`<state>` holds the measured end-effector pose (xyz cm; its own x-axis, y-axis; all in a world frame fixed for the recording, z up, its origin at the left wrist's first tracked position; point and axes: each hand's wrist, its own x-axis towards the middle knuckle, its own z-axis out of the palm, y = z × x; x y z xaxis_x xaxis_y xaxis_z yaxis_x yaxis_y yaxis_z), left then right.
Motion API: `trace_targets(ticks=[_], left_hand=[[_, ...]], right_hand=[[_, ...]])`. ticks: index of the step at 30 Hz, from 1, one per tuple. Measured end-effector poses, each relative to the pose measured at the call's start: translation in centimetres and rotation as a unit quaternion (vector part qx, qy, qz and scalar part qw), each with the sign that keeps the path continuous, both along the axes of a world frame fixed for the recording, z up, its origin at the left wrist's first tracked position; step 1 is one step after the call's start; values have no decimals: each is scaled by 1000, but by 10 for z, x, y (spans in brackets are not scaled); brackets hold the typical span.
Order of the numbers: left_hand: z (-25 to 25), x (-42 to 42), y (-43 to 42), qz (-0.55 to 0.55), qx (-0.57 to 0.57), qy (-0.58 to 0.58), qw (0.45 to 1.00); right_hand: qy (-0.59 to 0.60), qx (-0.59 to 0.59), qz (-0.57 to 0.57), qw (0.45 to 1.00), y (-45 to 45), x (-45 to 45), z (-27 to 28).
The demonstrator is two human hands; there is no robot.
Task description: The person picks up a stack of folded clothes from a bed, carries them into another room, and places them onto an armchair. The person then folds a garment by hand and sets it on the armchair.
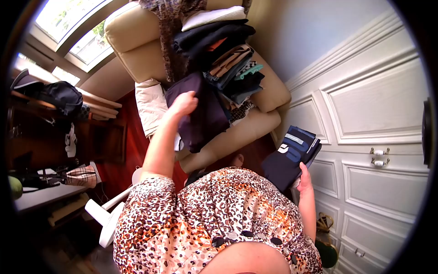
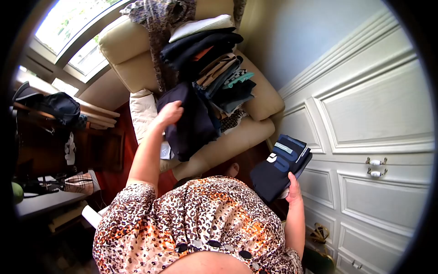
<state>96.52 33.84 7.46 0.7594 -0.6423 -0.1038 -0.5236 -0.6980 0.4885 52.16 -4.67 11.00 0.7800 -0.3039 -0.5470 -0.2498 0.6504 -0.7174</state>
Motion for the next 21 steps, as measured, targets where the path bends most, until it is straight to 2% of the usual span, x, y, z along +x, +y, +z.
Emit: trace_targets(ticks=[2, 3, 5, 8, 9, 11, 13, 15, 17, 18, 19, 20, 21], left_hand=[[-32, -3, -21, 5, 16, -45, 999], [-3, -32, -50, 100, -2, -16, 995], [-9, -53, -54, 109, -17, 4, 994], [17, -72, -38, 121, -165, -21, 979], [17, -78, -31, 127, -161, -22, 979], [14, -85, -14, 219, -239, -107, 940], [6, -85, 7, 281, -224, -94, 928], [6, -92, 13, 302, -250, 0, 920], [16, -121, -7, 225, -304, 102, 920], [26, -129, -25, 175, -273, 224, 919], [39, -139, -43, 131, -292, 384, 866], [23, -140, -58, 56, -308, 490, 814], [30, -151, -71, -18, -340, 579, 741]], right_hand=[[2, -14, 15, 1000, 3, 9, 2], [5, -24, 21, 999, 7, 15, 5], [4, -29, 31, 999, 21, 26, 17], [9, -17, 36, 999, 28, 33, 21], [15, -6, 33, 999, 27, 32, 20], [-4, 0, 51, 999, 33, 32, 36], [-39, -16, 50, 998, 42, 35, 54], [-50, -47, 53, 996, 30, 36, 53], [-73, -25, 85, 993, 25, 32, 57], [-84, -27, 107, 990, 21, 41, 59], [-86, -23, 133, 987, 21, 56, 65], [-89, 27, 126, 988, 25, 74, 67], [-85, 46, 129, 987, 25, 89, 70]])
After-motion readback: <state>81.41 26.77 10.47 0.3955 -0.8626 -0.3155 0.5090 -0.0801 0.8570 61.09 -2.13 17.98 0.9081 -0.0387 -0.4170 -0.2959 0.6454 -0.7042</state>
